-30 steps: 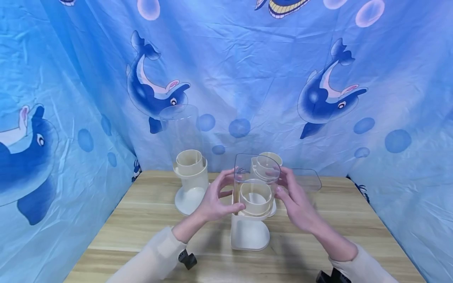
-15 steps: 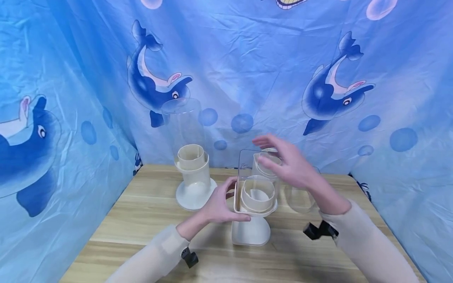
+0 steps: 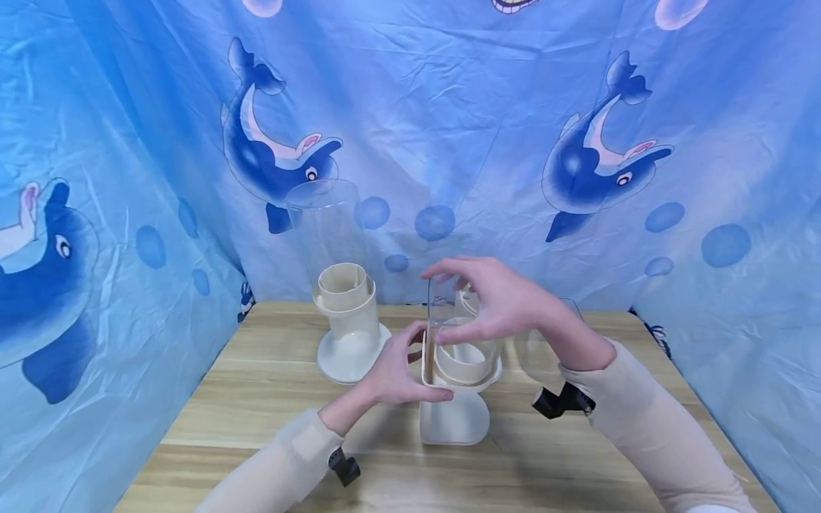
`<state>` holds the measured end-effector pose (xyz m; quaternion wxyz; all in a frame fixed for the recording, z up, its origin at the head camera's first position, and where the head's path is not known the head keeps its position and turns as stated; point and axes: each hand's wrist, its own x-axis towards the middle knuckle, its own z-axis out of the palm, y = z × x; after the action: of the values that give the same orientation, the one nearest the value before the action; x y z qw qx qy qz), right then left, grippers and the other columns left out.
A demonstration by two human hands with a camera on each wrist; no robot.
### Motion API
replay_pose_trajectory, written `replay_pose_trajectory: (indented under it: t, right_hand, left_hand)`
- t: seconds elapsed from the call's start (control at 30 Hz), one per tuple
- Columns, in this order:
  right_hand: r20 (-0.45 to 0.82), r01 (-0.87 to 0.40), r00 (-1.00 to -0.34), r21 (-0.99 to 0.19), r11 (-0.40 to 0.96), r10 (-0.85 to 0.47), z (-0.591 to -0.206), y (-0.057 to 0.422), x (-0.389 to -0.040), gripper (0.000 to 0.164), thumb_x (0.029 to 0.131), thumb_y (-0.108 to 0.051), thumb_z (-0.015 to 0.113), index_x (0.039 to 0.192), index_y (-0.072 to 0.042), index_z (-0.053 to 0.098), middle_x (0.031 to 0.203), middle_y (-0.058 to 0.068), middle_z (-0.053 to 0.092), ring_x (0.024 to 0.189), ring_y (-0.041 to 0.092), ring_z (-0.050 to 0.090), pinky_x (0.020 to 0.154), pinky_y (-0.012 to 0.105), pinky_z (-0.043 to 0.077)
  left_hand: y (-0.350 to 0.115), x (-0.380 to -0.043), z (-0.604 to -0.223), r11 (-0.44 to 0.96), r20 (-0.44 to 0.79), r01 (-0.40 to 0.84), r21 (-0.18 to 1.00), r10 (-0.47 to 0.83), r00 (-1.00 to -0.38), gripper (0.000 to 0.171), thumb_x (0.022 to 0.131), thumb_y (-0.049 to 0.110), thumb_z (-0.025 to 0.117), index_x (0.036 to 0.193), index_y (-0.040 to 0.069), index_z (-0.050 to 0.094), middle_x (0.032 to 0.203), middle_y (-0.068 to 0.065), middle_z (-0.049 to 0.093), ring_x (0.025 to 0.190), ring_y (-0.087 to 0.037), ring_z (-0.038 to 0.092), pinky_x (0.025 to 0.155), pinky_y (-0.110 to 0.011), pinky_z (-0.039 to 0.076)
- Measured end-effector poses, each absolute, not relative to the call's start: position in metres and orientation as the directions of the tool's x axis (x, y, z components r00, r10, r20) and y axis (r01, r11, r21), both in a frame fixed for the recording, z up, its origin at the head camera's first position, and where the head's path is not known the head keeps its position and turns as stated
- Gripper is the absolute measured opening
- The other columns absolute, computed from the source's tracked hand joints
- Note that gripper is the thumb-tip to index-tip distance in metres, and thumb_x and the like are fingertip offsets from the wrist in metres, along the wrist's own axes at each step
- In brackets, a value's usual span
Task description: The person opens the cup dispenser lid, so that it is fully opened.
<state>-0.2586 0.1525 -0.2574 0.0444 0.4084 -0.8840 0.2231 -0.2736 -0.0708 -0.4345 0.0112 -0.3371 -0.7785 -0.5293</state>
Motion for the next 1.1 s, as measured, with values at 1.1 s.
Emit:
replay_pose_trajectory:
  t: [1.1]
  right_hand:
    - [0.262,-0.721,-0.676,-0.425,0.547,-0.688,-0.253,0.151,-0.266,0.078,0.074,-0.044,0.095,0.142,-0.021,0.064,0.139,-0.004,0.07,0.116,0.02,0.071,0.097,0.045,0.062]
  left_hand:
    - [-0.071,-0.263,-0.439,0.176,0.42,0.542,0.822,0.455,-0.785,0.093,0.064,0.032,0.102,0.144,0.019,0.056,0.133,-0.004,0.068,0.124,-0.021,0.065,0.104,-0.041,0.061]
